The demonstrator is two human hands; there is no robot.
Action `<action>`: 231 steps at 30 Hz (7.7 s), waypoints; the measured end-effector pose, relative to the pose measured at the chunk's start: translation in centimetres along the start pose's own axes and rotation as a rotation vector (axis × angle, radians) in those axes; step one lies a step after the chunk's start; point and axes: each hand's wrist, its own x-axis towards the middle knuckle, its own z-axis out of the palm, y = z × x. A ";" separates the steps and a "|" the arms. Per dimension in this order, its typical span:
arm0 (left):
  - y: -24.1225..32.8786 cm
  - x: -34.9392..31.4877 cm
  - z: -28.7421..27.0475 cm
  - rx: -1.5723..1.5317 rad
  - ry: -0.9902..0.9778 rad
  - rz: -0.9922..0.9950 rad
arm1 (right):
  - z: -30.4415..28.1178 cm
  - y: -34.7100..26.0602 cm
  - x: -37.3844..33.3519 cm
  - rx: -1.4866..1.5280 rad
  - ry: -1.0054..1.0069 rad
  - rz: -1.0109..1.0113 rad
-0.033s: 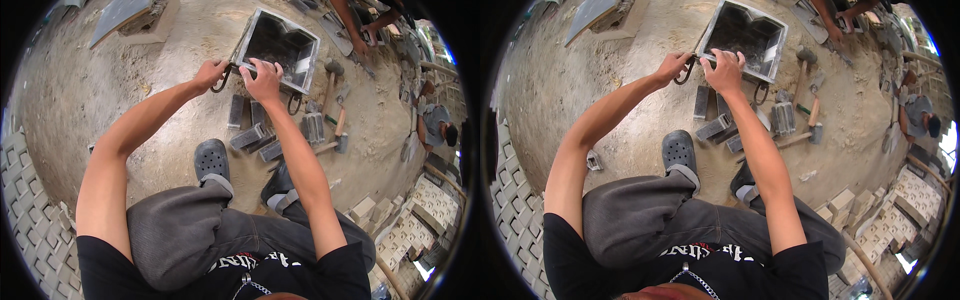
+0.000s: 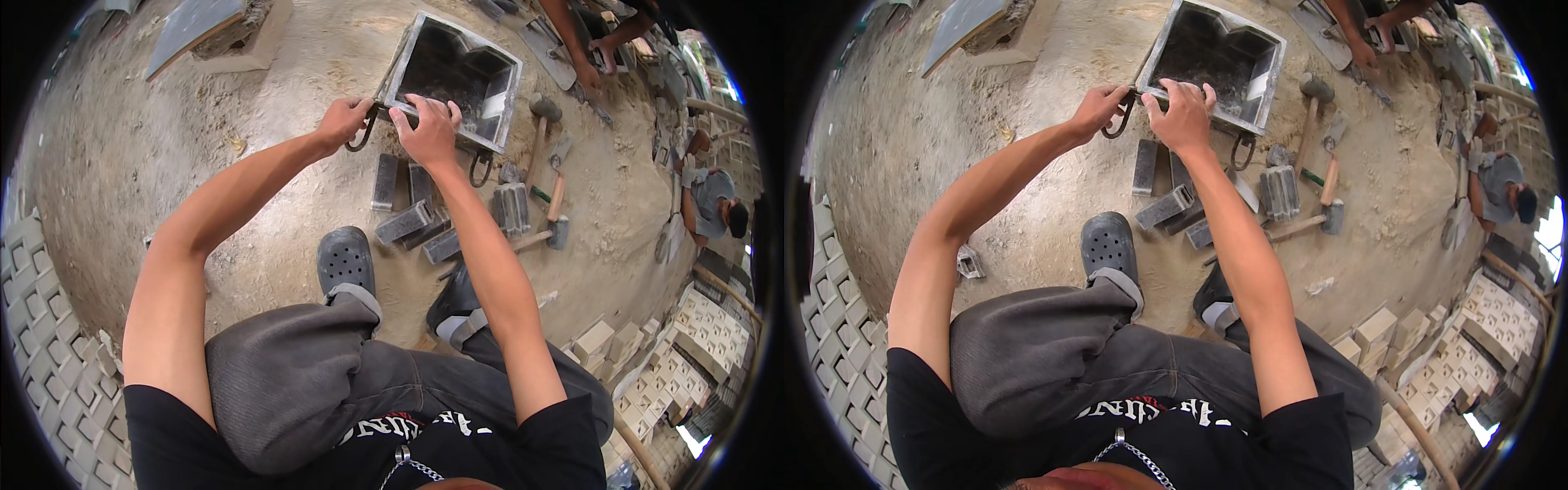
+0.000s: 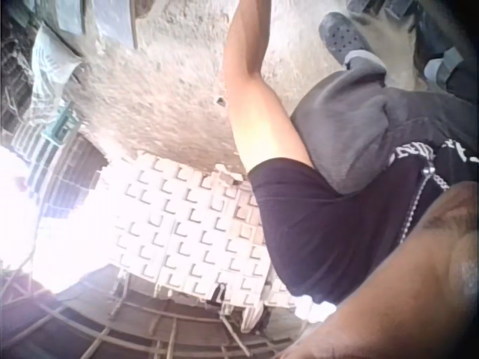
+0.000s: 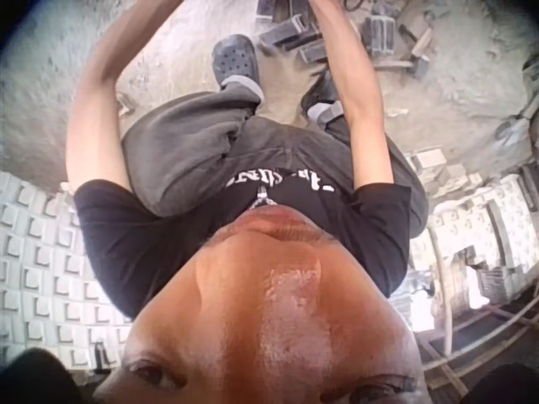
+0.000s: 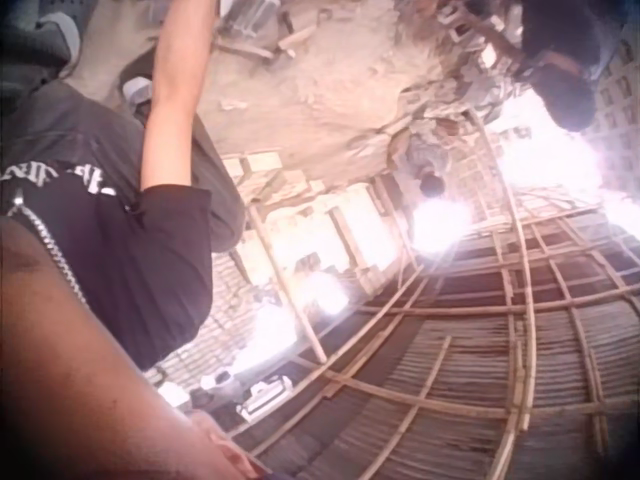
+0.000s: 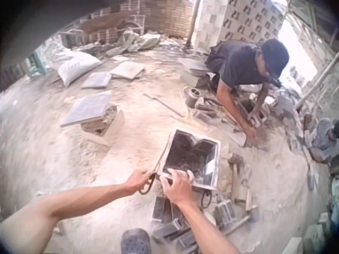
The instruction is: The person assembles a multi-part metal mold by placing shaped inserts into a frame, securing them with metal pins, and using pliers to tighten wire fasteners.
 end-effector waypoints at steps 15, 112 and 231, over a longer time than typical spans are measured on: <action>-1.6 -1.0 0.1 -0.059 -0.130 -0.061 | 2.6 -6.6 -4.6 0.106 -0.250 0.406; 4.6 7.1 4.8 0.782 0.541 0.725 | 1.2 -4.6 -3.7 0.324 -0.037 0.779; -27.9 -33.3 -20.0 0.575 0.887 -0.780 | -3.2 11.3 -9.0 -0.089 -0.097 0.698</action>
